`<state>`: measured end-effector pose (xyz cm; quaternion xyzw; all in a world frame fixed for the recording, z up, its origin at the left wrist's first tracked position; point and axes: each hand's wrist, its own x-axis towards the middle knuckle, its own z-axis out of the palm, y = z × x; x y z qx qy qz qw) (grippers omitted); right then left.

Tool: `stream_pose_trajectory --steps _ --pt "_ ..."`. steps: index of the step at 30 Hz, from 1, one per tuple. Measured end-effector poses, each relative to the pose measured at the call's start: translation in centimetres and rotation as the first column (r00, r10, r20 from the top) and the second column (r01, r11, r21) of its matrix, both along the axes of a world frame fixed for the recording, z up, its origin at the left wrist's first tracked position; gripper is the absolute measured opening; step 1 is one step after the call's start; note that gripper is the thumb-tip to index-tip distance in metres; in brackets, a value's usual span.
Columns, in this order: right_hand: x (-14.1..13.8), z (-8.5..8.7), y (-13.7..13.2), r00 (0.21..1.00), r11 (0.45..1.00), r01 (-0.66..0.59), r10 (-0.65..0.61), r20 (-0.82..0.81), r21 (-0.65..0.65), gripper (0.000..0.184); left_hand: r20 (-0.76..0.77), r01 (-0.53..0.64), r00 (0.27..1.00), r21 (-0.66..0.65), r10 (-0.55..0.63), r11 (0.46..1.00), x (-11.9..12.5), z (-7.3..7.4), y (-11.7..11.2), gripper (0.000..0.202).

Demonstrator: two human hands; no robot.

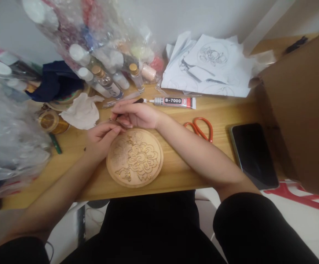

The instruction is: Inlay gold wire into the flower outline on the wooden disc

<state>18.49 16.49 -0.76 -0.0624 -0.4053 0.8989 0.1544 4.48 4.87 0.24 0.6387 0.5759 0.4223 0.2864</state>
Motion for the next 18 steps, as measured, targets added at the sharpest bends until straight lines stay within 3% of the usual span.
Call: stream_pose_trajectory --steps 10,18 --pt "-0.1 -0.6 0.3 0.992 0.996 -0.079 0.082 -0.098 0.036 0.028 0.181 -0.055 0.982 0.034 0.048 0.998 0.0 -1.2 0.1 0.018" --pt "-0.2 -0.3 0.2 0.997 0.998 -0.043 0.046 -0.065 0.051 0.030 0.232 -0.091 0.969 -0.001 0.089 0.996 0.1 -0.6 0.1 0.034"
